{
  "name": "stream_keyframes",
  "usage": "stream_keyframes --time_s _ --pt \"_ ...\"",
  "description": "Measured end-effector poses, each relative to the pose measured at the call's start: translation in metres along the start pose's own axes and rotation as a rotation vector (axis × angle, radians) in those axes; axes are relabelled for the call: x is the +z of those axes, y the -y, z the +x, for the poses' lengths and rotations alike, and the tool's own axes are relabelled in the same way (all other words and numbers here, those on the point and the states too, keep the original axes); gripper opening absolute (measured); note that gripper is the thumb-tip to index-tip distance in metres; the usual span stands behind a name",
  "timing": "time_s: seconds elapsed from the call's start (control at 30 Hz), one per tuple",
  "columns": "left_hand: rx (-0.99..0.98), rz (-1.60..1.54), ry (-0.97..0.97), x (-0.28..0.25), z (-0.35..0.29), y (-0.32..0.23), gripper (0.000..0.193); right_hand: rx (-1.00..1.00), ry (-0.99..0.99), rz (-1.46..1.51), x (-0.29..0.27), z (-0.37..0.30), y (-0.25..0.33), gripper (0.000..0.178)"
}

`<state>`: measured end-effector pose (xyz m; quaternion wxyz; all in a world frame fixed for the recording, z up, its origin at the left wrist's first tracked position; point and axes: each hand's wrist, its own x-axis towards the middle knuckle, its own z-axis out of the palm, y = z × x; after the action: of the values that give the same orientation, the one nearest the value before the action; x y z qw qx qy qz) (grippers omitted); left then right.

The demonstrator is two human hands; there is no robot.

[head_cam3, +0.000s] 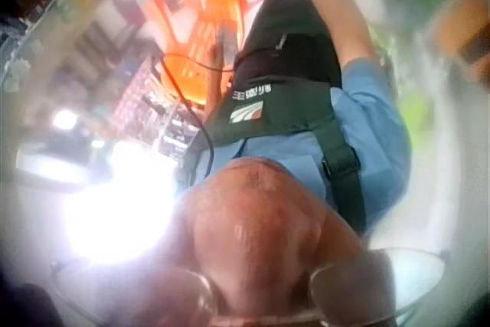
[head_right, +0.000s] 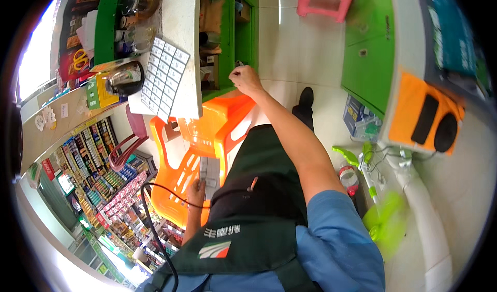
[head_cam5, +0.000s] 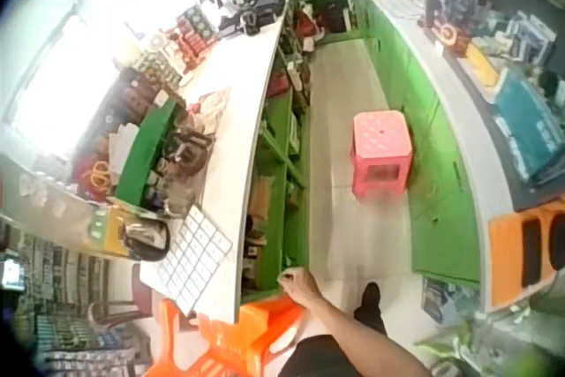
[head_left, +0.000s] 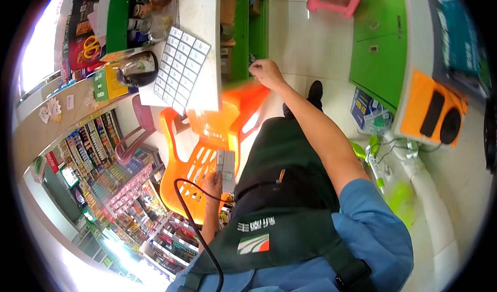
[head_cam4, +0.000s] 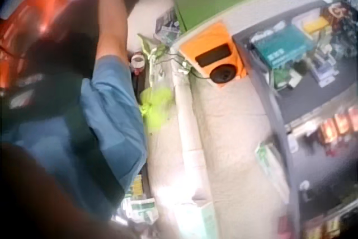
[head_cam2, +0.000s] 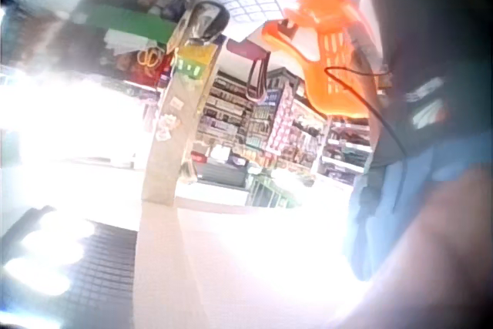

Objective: The person walks through a convenience store aisle holding a sheet of price tags. They tear off individual tags and apply them to various snack packages on the shelves. The person also retrieves a roll of tape from the counter and uses it to secure a tag to a cardboard box.

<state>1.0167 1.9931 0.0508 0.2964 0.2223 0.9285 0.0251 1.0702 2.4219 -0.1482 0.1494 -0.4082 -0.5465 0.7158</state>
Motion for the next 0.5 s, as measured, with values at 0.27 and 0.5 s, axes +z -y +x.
stream_keyframes --time_s 0.27,0.5 --pt "-0.238 -0.063 0.076 0.022 0.005 -0.022 0.028 -0.185 -0.086 -0.386 0.056 0.17 0.029 0.022" --pt "-0.275 0.02 0.125 0.007 0.054 -0.002 0.023 -0.145 -0.089 0.277 0.114 0.301 -0.027 0.025"
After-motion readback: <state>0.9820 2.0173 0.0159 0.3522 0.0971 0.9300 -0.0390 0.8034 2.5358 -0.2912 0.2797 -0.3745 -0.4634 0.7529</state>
